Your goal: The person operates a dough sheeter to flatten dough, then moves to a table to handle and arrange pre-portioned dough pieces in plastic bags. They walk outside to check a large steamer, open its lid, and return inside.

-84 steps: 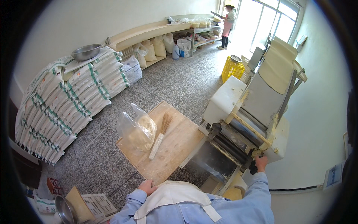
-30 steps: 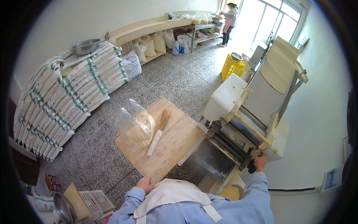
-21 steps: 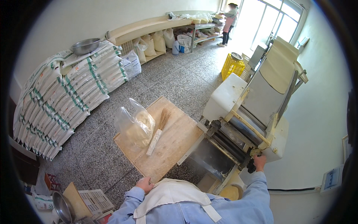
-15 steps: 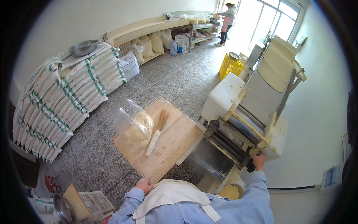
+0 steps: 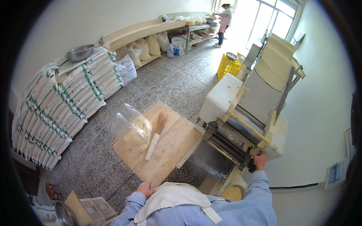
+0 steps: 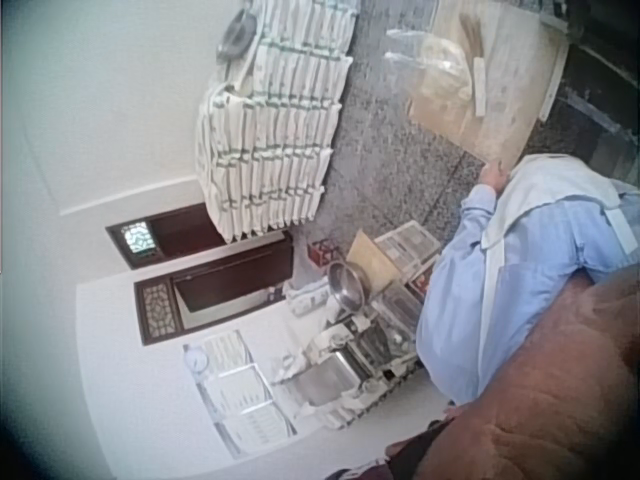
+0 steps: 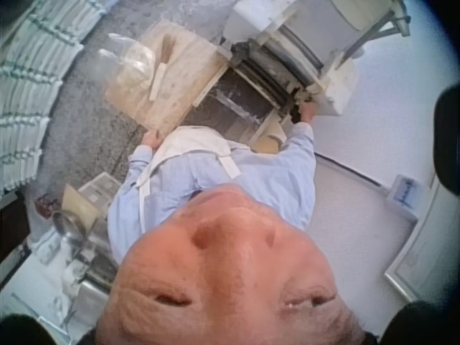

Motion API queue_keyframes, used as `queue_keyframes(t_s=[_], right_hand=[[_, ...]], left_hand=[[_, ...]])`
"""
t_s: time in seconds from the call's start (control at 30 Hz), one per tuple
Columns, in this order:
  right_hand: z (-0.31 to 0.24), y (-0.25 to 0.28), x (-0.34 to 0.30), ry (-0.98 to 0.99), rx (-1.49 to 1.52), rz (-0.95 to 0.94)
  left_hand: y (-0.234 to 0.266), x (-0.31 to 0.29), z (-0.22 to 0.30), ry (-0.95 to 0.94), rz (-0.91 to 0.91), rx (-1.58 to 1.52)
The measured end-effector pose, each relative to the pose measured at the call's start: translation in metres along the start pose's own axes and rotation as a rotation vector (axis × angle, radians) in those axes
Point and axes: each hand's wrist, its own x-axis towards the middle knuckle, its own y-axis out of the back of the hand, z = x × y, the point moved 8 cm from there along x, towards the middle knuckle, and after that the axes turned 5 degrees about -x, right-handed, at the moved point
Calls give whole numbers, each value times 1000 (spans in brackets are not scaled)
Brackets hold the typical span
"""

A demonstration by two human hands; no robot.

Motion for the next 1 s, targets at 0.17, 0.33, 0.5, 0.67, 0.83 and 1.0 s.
queue_keyframes(t_s=[0.17, 0.33, 0.5, 0.67, 0.83, 1.0], right_hand=[[-10, 8, -7, -96, 72, -112], [-19, 17, -11, -77, 68, -95], [-15, 9, -5, 49, -4, -30], [3, -6, 3, 66, -6, -1], [9, -10, 6, 31, 31, -34], [11, -11, 1, -115, 37, -142]], left_hand=[[-5, 3, -4, 7, -16, 16], [-4, 2, -2, 44, -49, 27], [-3, 0, -1, 21, -6, 7], [-11, 1, -6, 8, 1, 1], [-16, 1, -7, 13, -24, -7], [-16, -3, -7, 36, -27, -8]])
